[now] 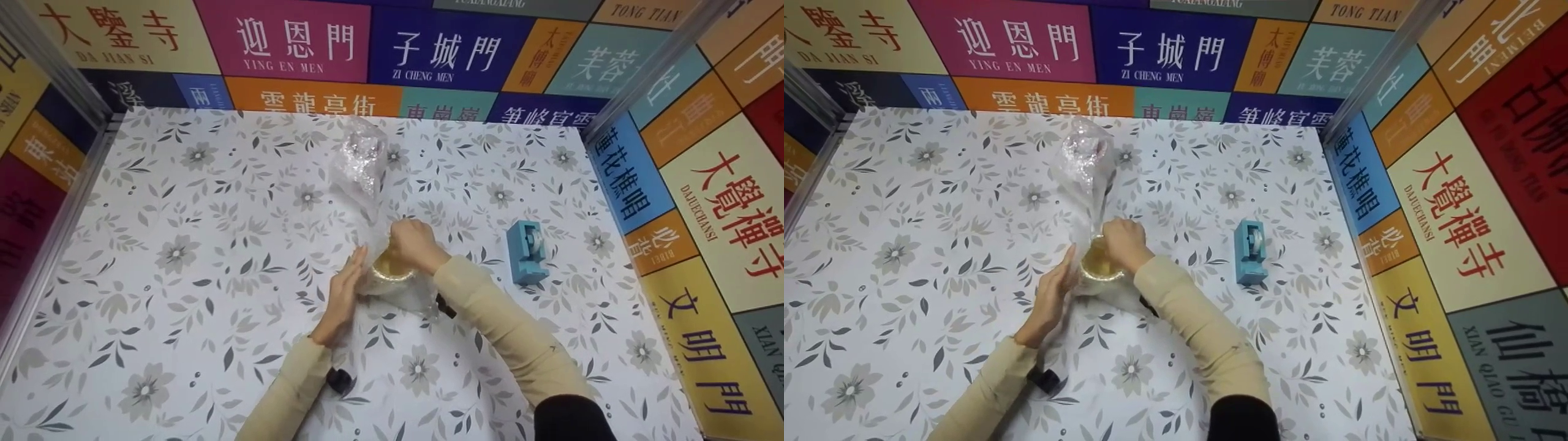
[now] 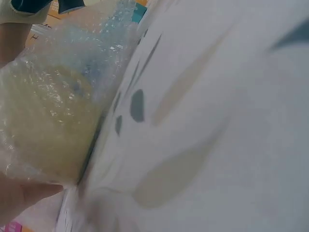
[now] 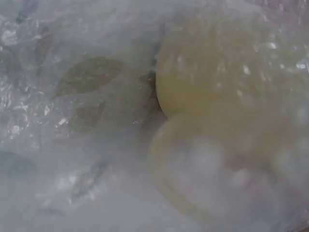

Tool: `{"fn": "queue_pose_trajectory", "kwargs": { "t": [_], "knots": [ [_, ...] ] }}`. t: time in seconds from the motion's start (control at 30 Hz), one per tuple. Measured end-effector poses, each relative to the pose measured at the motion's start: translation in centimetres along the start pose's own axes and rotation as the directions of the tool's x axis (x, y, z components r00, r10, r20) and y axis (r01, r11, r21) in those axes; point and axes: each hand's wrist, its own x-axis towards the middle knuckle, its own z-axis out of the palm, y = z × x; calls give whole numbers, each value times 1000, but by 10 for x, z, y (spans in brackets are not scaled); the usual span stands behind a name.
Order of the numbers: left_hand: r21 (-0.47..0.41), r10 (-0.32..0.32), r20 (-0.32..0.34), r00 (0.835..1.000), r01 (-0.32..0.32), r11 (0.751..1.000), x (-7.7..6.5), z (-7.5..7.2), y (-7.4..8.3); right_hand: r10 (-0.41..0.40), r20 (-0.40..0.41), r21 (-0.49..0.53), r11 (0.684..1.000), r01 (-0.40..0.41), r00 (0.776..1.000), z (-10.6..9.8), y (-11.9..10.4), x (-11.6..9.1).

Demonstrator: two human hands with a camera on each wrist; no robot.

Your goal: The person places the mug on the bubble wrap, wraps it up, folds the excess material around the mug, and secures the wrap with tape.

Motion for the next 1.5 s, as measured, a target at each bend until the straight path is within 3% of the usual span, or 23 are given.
{"fn": "queue_pose_trajectory", "kwargs": {
  "t": [0.1, 0.2, 0.4, 0.53, 0.67, 0.77, 0.87, 0.97, 1.07, 1.13, 1.5],
  "knots": [
    [-77, -71, -76, 995, 65, 995, 5, 2, 2, 6, 0, 6, 1000, -6, 1000, 0, 0, 0],
    [-151, -138, -161, 977, 113, 982, 10, 6, 8, 13, -10, 29, 999, -12, 1000, 0, 0, -1],
    [-183, -162, -265, 950, 115, 976, 15, 11, 16, 22, -12, 103, 995, -20, 1000, -3, 3, -3],
    [-86, -95, -263, 960, 74, 993, 17, 11, 20, -39, 15, 117, 992, 37, 999, -6, 7, -2],
    [-1, 7, -235, 972, -8, 1000, 15, 12, 35, -113, 69, 217, 971, 95, 991, -9, 18, -2],
    [44, 67, -227, 972, -58, 997, 14, 13, 46, -187, 111, 341, 930, 139, 976, -13, 31, -5],
    [120, 130, -216, 968, -106, 987, 14, 15, 49, -229, 135, 480, 866, 139, 964, -19, 46, -12],
    [202, 190, -203, 961, -149, 968, 14, 16, 51, -205, 147, 569, 817, 87, 968, -23, 58, -21],
    [241, 225, -195, 955, -176, 955, 14, 16, 51, -158, 161, 591, 806, 33, 974, -23, 70, -32],
    [246, 231, -191, 954, -181, 952, 14, 15, 50, -141, 173, 595, 804, 11, 975, -22, 78, -39],
    [273, 242, -160, 957, -193, 942, 14, 14, 50, -80, 210, 681, 727, -87, 975, -4, 110, -71]
  ]
}}
